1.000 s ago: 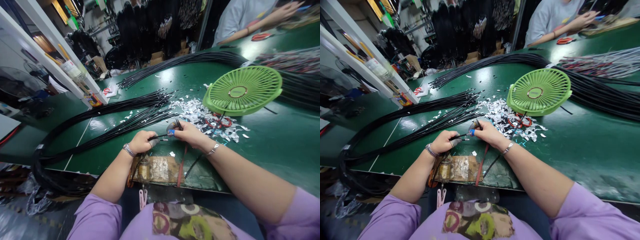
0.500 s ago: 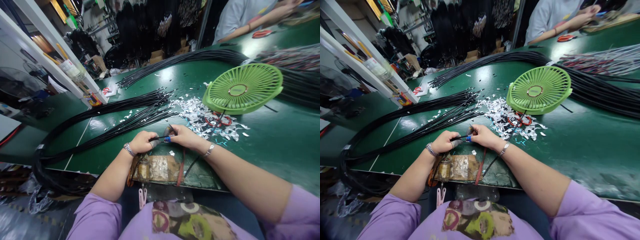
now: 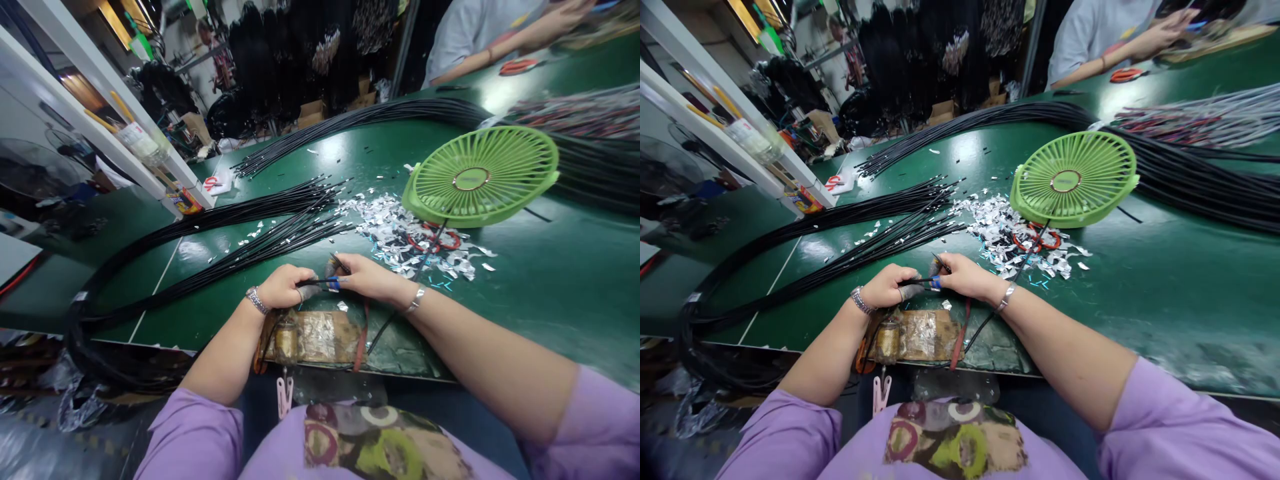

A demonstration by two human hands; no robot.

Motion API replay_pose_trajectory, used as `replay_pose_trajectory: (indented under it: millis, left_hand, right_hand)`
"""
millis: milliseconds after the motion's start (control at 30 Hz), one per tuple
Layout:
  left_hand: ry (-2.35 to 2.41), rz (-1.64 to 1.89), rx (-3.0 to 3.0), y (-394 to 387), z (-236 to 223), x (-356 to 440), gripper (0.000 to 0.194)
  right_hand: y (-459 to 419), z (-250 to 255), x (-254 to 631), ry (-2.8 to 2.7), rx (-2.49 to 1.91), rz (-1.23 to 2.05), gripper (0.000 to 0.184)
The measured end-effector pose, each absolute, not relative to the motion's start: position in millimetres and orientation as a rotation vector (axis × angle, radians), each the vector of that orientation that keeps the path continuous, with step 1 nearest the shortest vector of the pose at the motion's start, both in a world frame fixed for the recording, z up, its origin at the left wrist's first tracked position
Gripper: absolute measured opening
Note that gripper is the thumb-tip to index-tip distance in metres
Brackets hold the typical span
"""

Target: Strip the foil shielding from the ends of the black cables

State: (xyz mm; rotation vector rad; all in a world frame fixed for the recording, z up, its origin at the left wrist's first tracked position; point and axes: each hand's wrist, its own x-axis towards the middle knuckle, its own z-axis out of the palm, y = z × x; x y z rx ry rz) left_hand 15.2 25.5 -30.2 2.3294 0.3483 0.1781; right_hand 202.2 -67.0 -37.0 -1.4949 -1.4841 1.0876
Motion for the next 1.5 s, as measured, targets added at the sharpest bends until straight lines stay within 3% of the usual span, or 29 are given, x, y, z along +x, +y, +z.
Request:
replay_pose_trajectory:
  millis: [233,467,700,933,1100,1267,1500]
  left_hand:
    - [0.531,0.264,1.755,29,-37,17,0.051]
    - [0.592,0.263,1.592,29,-36,18,0.062]
    - [0.547,0.204,1.55,25,-34,19,0.054]
    - [0.496,0.068,1.483,28,-37,16,0.051]
    - [0.452,-0.029,1.604,28,-33,15,0.05]
    - [0.384,0.118,1.904,26,-30,15,0.044]
    - [0.377,0.364,2.241,28,-32,13,0.031]
  right_hand:
    - [-64,-40,205,-1.439,-1.434,0.839,0.017]
    - [-70,-39,198,-1.499,-1.272,0.883,0.048]
    - [-68,-50,191,-1.443,-1.232,0.794,0.035]
    - [-68,-41,197,-1.383,-1.169,1.129,0.036]
    - [-70,-35,201,-1.371,-1.203,1.332,0.025]
    - [-70,-33,199,-1.286,-1.282,1.497,0.019]
    - [-65,-29,208,-1.042,-1.345,1.421,0.028]
